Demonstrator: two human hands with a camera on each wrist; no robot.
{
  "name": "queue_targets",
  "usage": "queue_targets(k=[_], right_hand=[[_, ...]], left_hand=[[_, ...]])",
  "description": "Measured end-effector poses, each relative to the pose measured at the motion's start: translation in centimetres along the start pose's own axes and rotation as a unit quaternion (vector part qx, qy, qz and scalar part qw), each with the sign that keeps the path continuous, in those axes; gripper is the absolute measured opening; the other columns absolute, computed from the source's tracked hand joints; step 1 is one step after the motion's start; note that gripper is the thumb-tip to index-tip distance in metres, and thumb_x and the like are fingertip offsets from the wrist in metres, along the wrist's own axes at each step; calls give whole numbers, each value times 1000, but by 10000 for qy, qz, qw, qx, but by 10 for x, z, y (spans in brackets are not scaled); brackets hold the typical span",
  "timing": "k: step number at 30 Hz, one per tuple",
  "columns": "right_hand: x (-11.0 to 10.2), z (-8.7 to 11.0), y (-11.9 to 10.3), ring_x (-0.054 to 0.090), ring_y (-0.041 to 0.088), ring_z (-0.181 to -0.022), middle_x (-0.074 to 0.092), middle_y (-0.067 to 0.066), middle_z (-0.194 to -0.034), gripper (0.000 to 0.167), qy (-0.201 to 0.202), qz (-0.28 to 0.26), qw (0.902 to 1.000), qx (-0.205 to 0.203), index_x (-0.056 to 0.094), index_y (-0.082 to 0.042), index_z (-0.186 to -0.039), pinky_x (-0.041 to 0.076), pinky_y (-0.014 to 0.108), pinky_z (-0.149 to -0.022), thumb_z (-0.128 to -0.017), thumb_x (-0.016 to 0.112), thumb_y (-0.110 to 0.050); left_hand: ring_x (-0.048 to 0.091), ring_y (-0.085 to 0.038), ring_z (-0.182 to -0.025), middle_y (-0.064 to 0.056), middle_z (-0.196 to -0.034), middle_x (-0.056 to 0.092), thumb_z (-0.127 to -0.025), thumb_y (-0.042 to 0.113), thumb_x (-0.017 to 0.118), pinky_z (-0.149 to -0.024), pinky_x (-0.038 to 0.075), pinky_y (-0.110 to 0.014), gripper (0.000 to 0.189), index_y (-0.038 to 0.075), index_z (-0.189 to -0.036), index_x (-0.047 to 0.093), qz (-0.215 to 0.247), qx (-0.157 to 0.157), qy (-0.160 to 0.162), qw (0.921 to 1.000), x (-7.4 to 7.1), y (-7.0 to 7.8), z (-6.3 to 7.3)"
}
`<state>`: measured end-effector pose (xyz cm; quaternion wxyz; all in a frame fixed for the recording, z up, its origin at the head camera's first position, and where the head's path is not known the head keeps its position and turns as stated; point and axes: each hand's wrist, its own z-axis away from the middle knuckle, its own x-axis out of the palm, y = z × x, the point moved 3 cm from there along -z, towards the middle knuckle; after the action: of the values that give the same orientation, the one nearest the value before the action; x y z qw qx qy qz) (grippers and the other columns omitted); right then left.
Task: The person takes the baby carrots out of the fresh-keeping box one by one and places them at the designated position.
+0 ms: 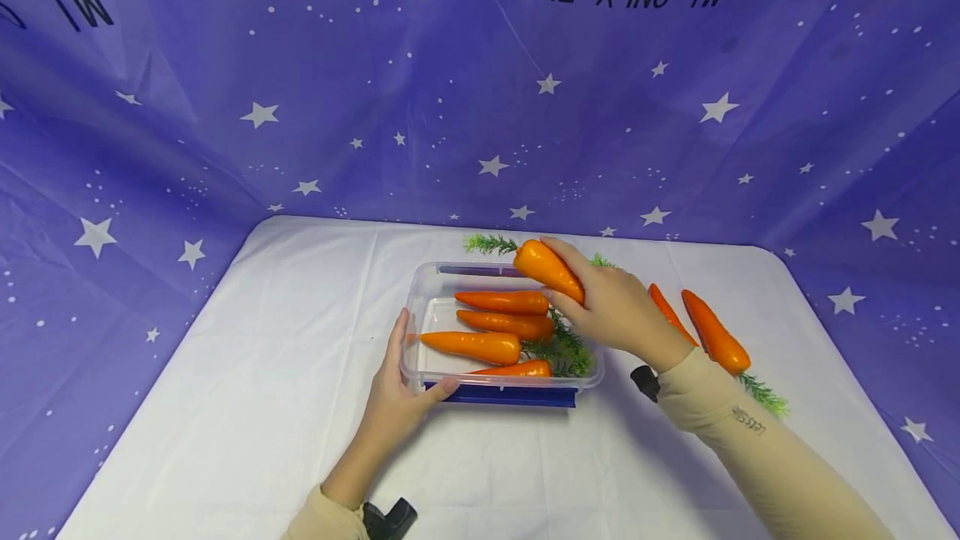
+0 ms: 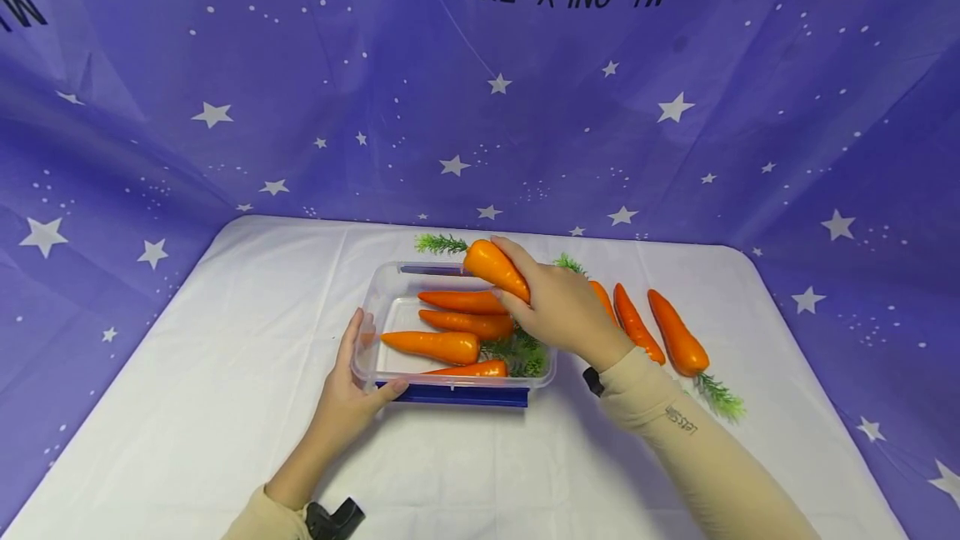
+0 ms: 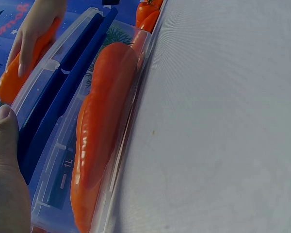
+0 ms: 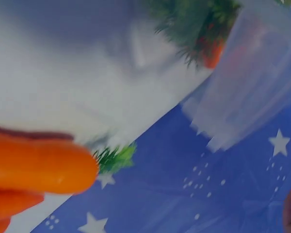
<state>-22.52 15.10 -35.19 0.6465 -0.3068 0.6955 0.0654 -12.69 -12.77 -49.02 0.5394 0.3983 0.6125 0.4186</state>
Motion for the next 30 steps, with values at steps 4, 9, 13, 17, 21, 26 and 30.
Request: queue_targets(k=[4,9,13,17,21,26,30], right_hand=[[-8,10,15,48,16,-51,52,2,-65,68,187,12,9995,259,25,-36,-156,38,30,-47,-97,56,-53],[-12,21,31,48,17,-48,53,6,-67,70,250,-135,9978,591,23,-35,-157,40,30,-45,-97,55,-53],[-13,30,42,49,18,-47,54,8,-69,71,144,-239,9952,939,20,-41,-156,41,32,-44,-96,54,-57],[-16,38,55,50,20,-51,57,8,-73,70,193,-131,9931,1150,21,-40,-156,39,32,-48,-96,53,-56],[-21,49,72,52,22,-57,61,10,-77,72,275,16,9907,1331,22,-33,-157,37,33,-50,-97,54,-54],[-27,65,98,56,24,-60,64,16,-85,73,235,-90,9858,1659,17,-32,-159,39,33,-49,-98,51,-55],[-30,79,119,55,23,-58,64,18,-87,75,183,-136,9821,1871,14,-30,-160,39,33,-47,-98,49,-55]], left_hand=[[46,-36,-137,-18,-152,42,-76,36,86,-113,35,-60,112,47,-156,9,-37,25,12,10000,1,0,-1],[45,-36,-138,-17,-155,39,-77,36,86,-113,36,-60,111,46,-156,8,-33,0,-14,10000,1,-1,-1],[44,-36,-138,-17,-155,38,-77,35,86,-112,36,-60,111,46,-156,9,7,-10,-9,10000,1,-1,-1],[45,-36,-138,-17,-155,39,-77,35,86,-112,37,-60,111,45,-157,9,56,9,-17,10000,1,-1,-2],[45,-36,-139,-18,-155,38,-77,33,86,-112,37,-59,112,45,-157,9,106,32,-48,9999,2,-1,-2],[44,-36,-139,-18,-155,38,-77,34,86,-112,37,-59,112,45,-157,8,69,23,-48,10000,1,0,-2],[44,-37,-139,-18,-155,37,-77,34,86,-112,37,-59,112,44,-157,9,97,-7,-49,9999,1,-1,-2]])
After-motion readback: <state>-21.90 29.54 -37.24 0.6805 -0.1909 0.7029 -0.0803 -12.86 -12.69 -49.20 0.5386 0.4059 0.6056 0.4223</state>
